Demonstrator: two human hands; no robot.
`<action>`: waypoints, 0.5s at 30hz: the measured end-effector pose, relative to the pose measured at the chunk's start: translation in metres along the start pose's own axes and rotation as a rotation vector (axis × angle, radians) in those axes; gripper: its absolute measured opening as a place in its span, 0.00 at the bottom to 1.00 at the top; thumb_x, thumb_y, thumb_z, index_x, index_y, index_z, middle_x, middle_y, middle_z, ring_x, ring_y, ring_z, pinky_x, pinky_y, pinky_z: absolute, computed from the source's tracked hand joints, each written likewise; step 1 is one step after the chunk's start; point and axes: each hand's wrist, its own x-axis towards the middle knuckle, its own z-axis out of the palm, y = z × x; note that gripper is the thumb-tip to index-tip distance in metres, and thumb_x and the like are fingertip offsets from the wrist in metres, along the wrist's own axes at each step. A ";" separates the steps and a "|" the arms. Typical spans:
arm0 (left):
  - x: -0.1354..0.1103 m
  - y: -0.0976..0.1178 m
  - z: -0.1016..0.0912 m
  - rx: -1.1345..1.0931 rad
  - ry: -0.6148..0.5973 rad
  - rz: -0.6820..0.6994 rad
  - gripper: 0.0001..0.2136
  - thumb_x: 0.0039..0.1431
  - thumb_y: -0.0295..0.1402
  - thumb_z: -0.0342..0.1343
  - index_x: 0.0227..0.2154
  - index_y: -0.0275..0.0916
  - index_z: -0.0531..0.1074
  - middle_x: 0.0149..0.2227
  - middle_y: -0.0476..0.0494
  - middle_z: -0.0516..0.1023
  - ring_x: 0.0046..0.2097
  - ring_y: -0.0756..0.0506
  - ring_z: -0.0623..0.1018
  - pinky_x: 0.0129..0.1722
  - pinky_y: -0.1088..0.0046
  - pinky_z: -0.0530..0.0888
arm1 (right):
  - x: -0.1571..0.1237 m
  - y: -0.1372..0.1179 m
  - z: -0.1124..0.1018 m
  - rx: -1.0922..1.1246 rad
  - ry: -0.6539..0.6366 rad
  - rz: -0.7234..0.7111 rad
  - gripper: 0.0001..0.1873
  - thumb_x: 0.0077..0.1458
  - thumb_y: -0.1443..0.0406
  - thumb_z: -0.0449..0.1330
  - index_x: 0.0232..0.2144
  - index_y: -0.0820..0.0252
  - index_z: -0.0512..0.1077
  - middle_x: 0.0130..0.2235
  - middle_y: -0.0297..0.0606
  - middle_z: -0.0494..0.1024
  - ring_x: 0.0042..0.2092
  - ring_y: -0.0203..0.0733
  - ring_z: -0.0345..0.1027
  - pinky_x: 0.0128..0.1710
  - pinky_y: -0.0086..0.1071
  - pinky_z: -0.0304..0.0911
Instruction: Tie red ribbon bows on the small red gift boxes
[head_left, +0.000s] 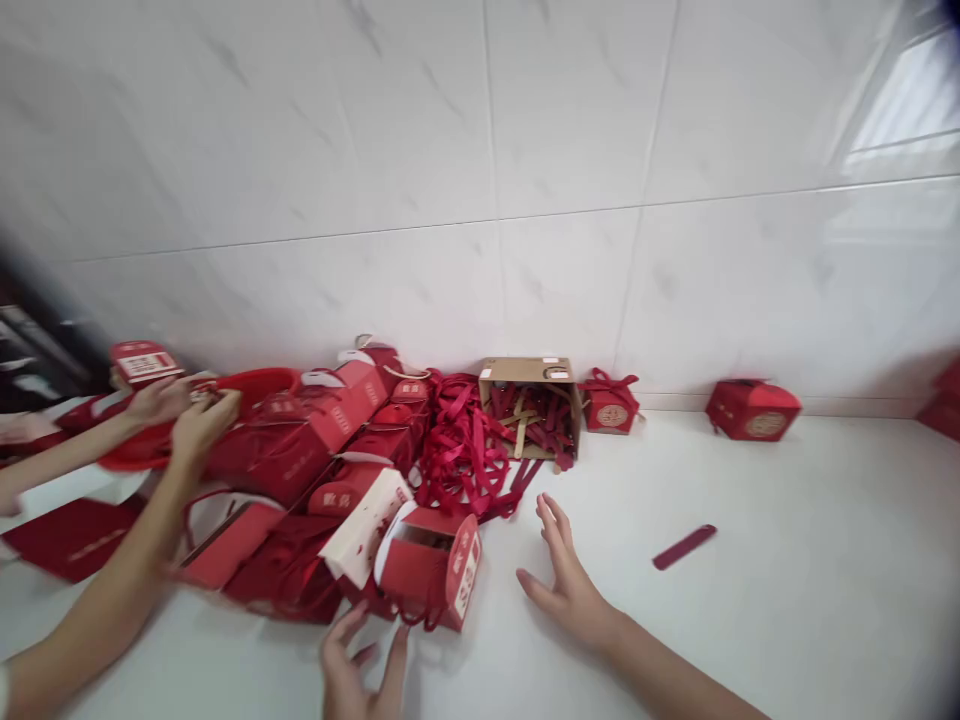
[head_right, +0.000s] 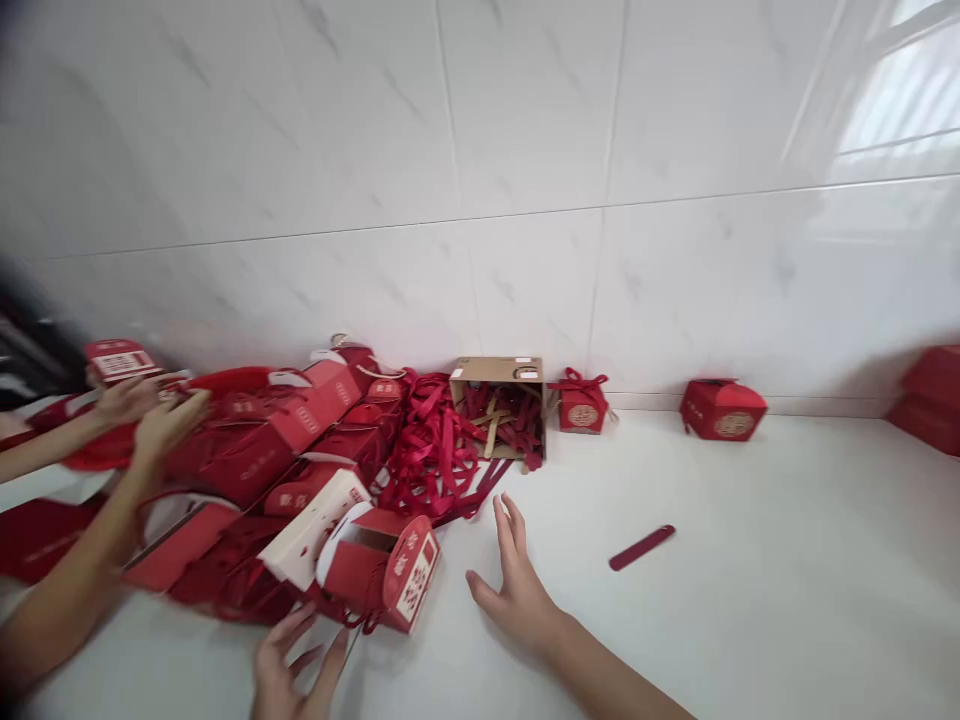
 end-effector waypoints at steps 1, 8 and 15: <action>0.001 0.003 0.000 -0.022 -0.056 -0.040 0.24 0.50 0.45 0.57 0.47 0.42 0.58 0.52 0.37 0.66 0.51 0.37 0.71 0.46 0.57 0.74 | -0.002 -0.002 0.005 0.025 -0.071 0.008 0.50 0.56 0.66 0.58 0.66 0.43 0.27 0.69 0.40 0.30 0.69 0.50 0.26 0.65 0.50 0.40; -0.027 0.016 0.016 0.009 -0.310 -0.018 0.16 0.48 0.35 0.55 0.42 0.40 0.70 0.46 0.38 0.74 0.49 0.36 0.74 0.50 0.56 0.71 | -0.005 -0.025 0.007 0.205 -0.352 -0.060 0.60 0.45 0.59 0.69 0.67 0.51 0.33 0.69 0.47 0.42 0.68 0.51 0.37 0.65 0.47 0.42; -0.090 0.013 0.048 0.109 -0.745 0.219 0.35 0.41 0.26 0.53 0.58 0.40 0.65 0.58 0.37 0.68 0.61 0.32 0.64 0.62 0.54 0.58 | -0.052 -0.013 -0.034 0.206 -0.042 0.125 0.32 0.60 0.56 0.55 0.64 0.52 0.51 0.60 0.47 0.65 0.60 0.53 0.60 0.58 0.49 0.60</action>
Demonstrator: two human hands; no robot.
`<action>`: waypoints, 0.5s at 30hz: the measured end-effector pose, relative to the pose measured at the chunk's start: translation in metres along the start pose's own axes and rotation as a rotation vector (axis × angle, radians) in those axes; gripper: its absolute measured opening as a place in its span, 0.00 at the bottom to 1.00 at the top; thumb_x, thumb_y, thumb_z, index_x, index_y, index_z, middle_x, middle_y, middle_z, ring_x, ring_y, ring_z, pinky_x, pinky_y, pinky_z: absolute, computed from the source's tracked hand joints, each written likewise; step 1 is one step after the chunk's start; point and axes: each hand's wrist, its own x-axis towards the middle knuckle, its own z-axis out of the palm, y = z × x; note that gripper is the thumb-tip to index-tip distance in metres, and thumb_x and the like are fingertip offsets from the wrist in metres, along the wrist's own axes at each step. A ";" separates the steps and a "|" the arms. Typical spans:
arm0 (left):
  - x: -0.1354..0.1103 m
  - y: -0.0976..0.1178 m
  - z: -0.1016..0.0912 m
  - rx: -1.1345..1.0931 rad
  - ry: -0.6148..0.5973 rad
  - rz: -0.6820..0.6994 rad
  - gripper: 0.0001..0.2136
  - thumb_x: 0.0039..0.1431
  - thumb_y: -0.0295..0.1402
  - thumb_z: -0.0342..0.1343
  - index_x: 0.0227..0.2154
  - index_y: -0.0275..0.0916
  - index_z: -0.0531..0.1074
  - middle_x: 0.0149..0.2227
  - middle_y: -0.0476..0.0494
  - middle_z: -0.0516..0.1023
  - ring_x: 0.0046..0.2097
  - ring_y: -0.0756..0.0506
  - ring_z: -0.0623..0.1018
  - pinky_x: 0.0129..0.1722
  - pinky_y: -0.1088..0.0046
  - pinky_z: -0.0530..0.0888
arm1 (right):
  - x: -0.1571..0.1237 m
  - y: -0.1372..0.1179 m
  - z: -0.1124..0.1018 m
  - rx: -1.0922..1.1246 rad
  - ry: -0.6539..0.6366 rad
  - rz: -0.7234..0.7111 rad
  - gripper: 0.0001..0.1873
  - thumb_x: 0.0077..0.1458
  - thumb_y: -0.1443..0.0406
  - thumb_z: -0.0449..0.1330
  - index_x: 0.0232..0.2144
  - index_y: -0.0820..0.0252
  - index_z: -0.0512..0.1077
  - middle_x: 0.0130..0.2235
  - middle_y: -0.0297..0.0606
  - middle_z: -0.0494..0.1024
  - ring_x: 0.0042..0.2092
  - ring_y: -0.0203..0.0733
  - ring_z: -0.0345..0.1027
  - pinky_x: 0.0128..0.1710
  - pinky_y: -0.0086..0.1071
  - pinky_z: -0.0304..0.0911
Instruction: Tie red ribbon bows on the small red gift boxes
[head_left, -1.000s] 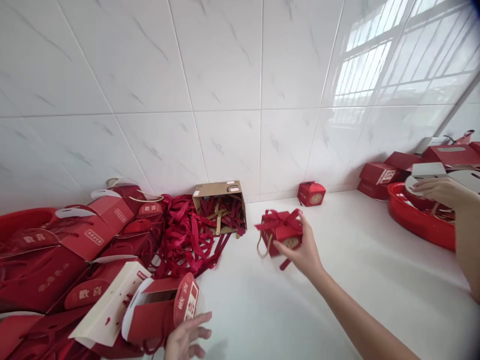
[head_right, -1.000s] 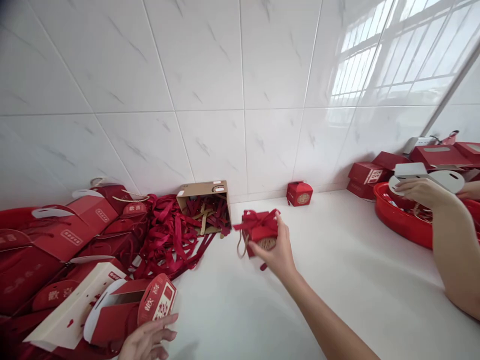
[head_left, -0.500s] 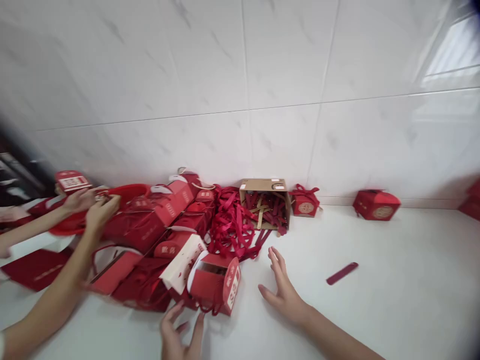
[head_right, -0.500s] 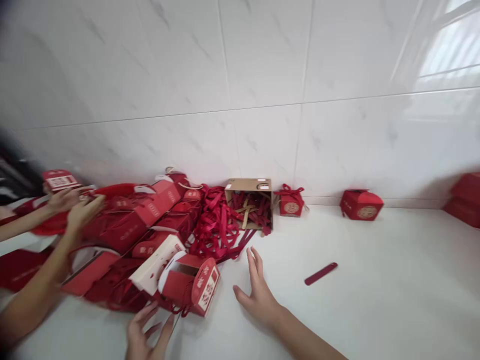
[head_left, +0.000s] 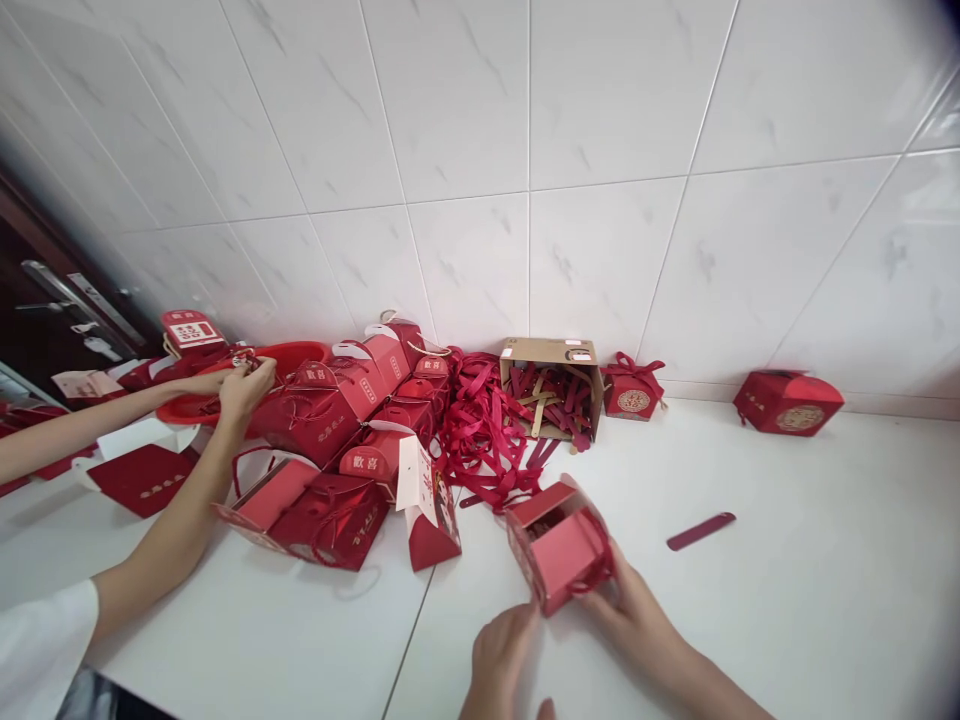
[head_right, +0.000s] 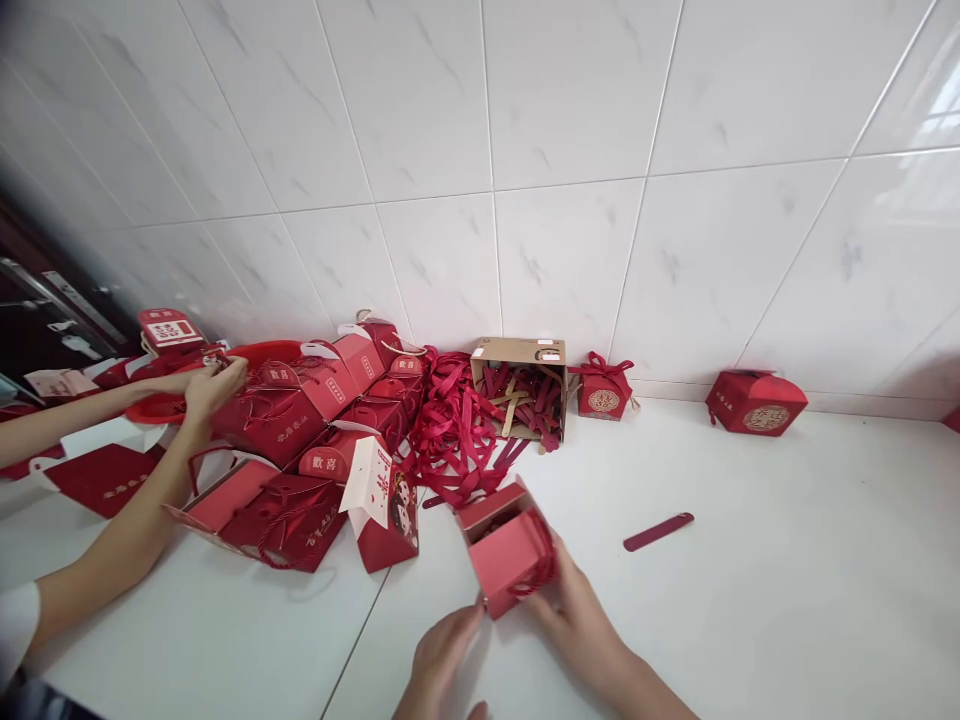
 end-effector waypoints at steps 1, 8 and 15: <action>0.000 0.002 0.003 0.056 -0.076 0.001 0.38 0.40 0.25 0.53 0.61 0.41 0.61 0.59 0.37 0.67 0.62 0.31 0.62 0.62 0.52 0.56 | -0.008 0.004 -0.008 0.003 0.041 0.036 0.30 0.61 0.56 0.54 0.63 0.52 0.52 0.60 0.47 0.66 0.60 0.52 0.61 0.57 0.48 0.61; 0.032 0.015 -0.018 0.099 -0.177 -0.009 0.37 0.55 0.29 0.51 0.66 0.36 0.43 0.68 0.33 0.47 0.68 0.33 0.48 0.64 0.50 0.52 | -0.036 0.011 -0.033 0.104 0.197 0.082 0.20 0.63 0.54 0.50 0.55 0.49 0.59 0.58 0.45 0.67 0.57 0.48 0.64 0.54 0.42 0.64; 0.080 0.052 -0.043 -0.114 -0.243 0.252 0.27 0.54 0.26 0.54 0.58 0.43 0.59 0.57 0.37 0.67 0.59 0.37 0.66 0.58 0.56 0.64 | -0.042 0.004 -0.030 0.054 0.020 0.073 0.20 0.63 0.56 0.52 0.55 0.51 0.60 0.31 0.35 0.77 0.36 0.43 0.71 0.41 0.39 0.66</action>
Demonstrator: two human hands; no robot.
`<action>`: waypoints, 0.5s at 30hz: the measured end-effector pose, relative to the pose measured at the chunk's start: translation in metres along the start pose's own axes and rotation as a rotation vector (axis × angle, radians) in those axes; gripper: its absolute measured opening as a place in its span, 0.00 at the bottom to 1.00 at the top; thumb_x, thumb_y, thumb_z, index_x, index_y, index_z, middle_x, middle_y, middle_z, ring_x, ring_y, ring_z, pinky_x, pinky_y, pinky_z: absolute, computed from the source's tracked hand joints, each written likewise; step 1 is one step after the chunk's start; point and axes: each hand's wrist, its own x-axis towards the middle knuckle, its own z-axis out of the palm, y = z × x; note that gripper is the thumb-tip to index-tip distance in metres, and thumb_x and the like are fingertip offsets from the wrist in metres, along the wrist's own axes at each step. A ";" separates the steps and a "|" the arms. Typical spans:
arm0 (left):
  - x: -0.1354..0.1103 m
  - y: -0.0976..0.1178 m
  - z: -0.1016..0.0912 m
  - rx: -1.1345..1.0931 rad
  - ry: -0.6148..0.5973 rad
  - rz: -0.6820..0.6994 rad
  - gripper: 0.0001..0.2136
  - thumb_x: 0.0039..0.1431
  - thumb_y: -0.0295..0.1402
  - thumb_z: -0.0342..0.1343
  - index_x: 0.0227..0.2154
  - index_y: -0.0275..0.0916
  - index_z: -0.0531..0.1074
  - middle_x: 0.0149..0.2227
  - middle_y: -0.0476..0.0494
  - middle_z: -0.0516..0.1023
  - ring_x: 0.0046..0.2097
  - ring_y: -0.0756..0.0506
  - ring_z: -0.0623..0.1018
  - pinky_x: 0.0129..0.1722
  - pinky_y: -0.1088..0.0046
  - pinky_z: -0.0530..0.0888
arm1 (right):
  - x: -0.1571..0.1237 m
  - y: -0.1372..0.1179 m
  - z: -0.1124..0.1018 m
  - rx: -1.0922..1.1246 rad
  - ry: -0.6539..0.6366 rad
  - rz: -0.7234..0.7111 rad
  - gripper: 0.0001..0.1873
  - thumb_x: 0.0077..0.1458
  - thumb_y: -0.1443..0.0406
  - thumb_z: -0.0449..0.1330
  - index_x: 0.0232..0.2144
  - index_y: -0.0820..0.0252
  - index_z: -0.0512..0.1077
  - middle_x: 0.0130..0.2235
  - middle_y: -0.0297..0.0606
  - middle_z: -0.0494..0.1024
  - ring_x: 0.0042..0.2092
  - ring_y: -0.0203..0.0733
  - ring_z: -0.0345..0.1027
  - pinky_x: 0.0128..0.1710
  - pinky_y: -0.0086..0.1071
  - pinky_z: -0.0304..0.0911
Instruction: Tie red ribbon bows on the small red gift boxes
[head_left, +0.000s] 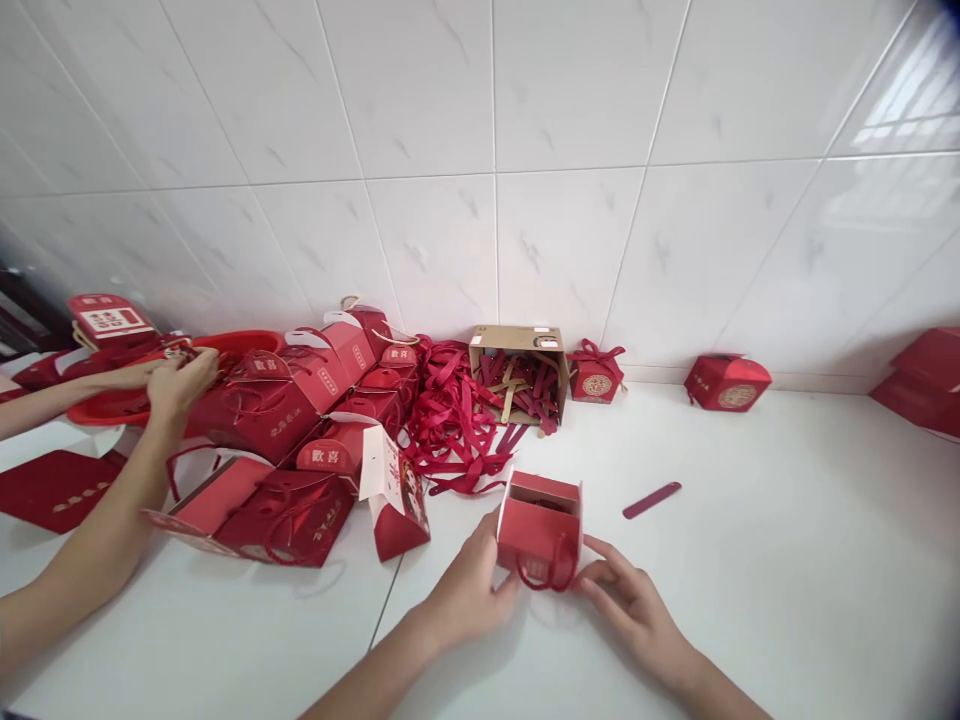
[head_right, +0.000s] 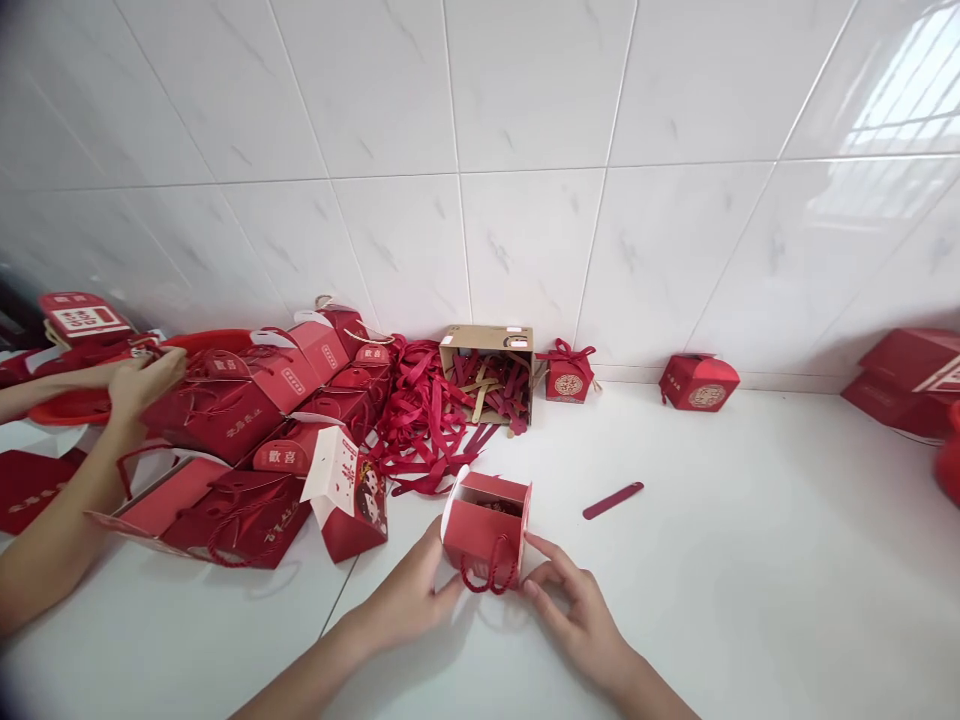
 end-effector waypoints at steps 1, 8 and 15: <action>-0.001 0.006 0.001 -0.020 -0.046 0.005 0.28 0.53 0.26 0.55 0.58 0.42 0.59 0.56 0.36 0.67 0.58 0.37 0.66 0.57 0.56 0.65 | -0.001 -0.001 -0.001 0.032 0.013 0.000 0.20 0.62 0.56 0.52 0.54 0.52 0.61 0.31 0.35 0.77 0.34 0.43 0.70 0.40 0.38 0.66; -0.032 0.026 0.005 -0.159 -0.307 -0.056 0.34 0.53 0.29 0.57 0.62 0.44 0.49 0.55 0.38 0.69 0.56 0.41 0.69 0.57 0.60 0.63 | 0.006 -0.008 -0.017 0.260 0.478 0.101 0.21 0.60 0.50 0.52 0.24 0.57 0.64 0.23 0.32 0.67 0.26 0.37 0.60 0.26 0.30 0.59; 0.000 -0.002 0.002 0.025 -0.006 -0.309 0.23 0.61 0.37 0.48 0.58 0.38 0.59 0.21 0.55 0.67 0.25 0.48 0.69 0.29 0.73 0.67 | 0.012 -0.010 -0.044 0.092 0.601 0.202 0.25 0.60 0.48 0.50 0.19 0.57 0.59 0.18 0.27 0.54 0.22 0.34 0.47 0.23 0.30 0.47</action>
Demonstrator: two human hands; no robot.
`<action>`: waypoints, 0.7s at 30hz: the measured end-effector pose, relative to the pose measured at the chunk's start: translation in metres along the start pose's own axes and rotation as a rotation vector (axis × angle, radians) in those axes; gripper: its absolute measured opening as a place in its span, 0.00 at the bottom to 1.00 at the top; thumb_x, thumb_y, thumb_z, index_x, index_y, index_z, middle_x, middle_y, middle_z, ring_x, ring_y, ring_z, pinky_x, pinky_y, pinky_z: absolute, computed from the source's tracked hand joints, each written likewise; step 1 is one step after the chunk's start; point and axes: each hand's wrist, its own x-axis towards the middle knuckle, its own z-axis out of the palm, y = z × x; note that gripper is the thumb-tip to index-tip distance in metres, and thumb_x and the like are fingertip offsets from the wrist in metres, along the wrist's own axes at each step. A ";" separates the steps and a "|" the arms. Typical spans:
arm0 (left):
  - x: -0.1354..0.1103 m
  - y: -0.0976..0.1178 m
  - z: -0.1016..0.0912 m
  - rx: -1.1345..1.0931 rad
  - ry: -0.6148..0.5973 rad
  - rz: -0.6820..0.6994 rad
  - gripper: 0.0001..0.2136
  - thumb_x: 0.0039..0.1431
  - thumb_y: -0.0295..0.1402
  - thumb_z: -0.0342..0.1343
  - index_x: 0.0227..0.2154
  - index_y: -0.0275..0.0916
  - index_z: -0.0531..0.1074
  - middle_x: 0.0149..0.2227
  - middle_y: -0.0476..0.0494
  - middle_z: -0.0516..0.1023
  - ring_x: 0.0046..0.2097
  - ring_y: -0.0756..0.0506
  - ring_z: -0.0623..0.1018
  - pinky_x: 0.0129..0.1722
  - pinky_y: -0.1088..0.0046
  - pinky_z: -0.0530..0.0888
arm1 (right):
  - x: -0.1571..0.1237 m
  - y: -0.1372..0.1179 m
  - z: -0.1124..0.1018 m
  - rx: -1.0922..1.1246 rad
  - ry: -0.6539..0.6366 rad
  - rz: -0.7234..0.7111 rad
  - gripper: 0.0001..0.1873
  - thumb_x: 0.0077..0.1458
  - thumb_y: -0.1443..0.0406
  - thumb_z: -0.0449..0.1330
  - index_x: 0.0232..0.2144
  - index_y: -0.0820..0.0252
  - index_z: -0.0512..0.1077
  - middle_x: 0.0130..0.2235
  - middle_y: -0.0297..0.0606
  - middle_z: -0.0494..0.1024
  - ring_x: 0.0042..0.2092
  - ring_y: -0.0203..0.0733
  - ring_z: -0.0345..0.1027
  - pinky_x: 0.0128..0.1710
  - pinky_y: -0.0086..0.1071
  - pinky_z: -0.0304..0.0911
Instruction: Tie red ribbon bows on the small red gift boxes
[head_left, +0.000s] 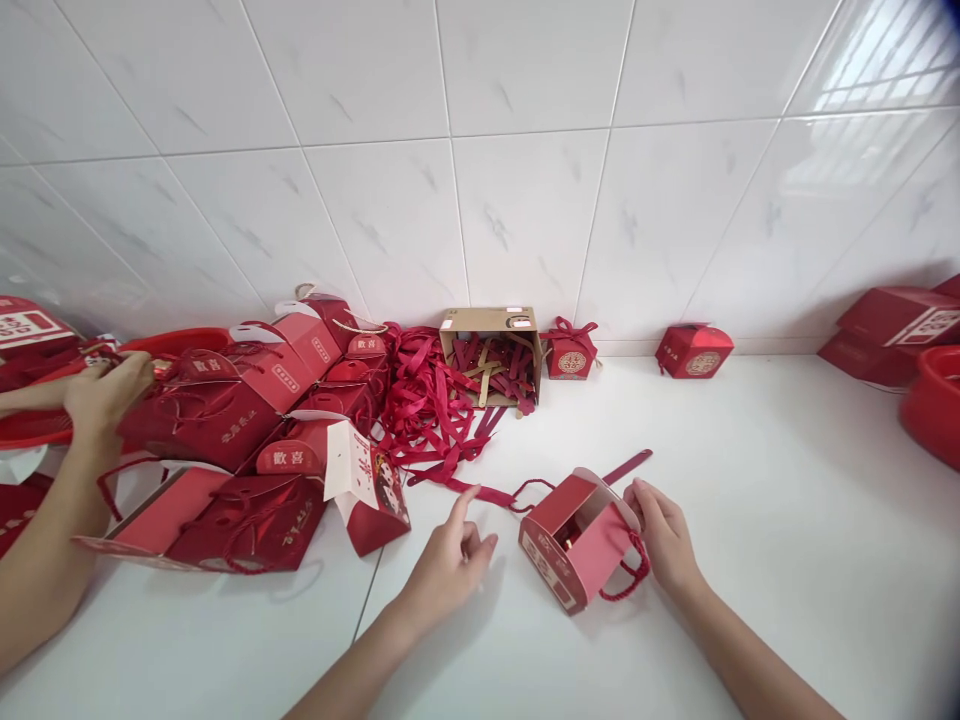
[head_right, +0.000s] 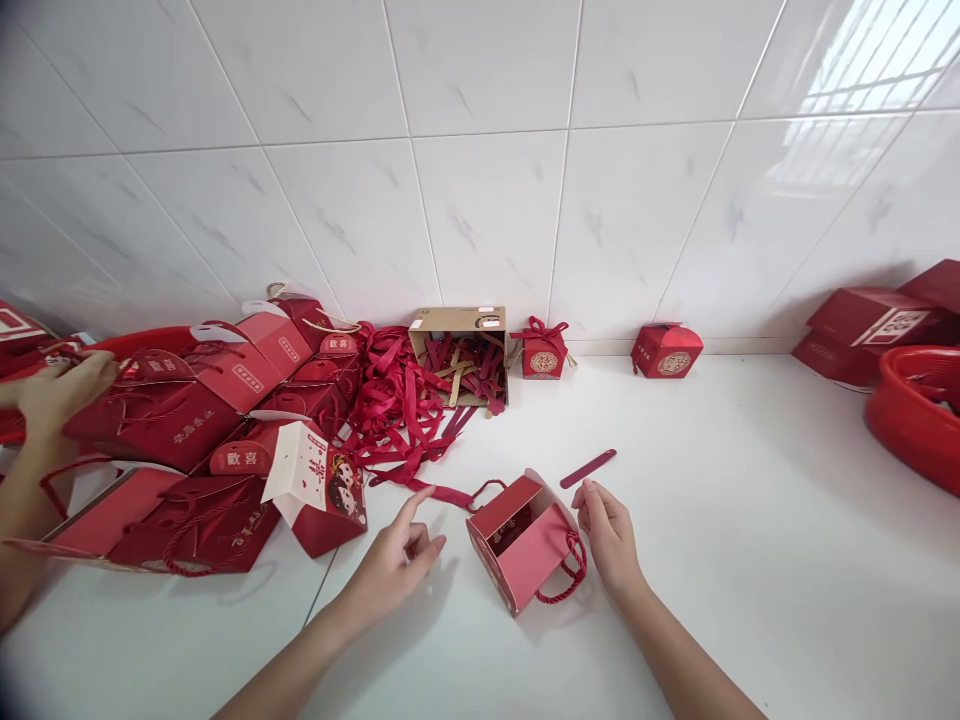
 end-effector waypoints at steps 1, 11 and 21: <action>0.009 -0.006 0.002 0.089 0.070 0.021 0.22 0.60 0.37 0.48 0.56 0.38 0.63 0.19 0.56 0.65 0.23 0.48 0.67 0.27 0.73 0.65 | 0.001 -0.001 -0.002 -0.026 -0.007 -0.035 0.25 0.61 0.48 0.49 0.19 0.57 0.60 0.18 0.28 0.55 0.23 0.35 0.47 0.23 0.30 0.47; 0.011 -0.003 -0.002 0.232 0.412 0.305 0.09 0.62 0.37 0.48 0.30 0.41 0.70 0.39 0.40 0.73 0.45 0.39 0.70 0.47 0.58 0.64 | 0.001 -0.014 -0.010 -0.066 -0.070 -0.161 0.21 0.61 0.51 0.50 0.22 0.57 0.67 0.22 0.32 0.63 0.27 0.38 0.55 0.29 0.33 0.55; -0.059 0.060 -0.001 -0.485 0.135 0.037 0.14 0.61 0.45 0.50 0.29 0.39 0.66 0.19 0.56 0.53 0.21 0.53 0.55 0.21 0.77 0.54 | -0.053 -0.067 -0.005 -0.471 -0.159 -0.855 0.10 0.60 0.69 0.52 0.38 0.54 0.73 0.36 0.40 0.71 0.38 0.44 0.66 0.38 0.40 0.60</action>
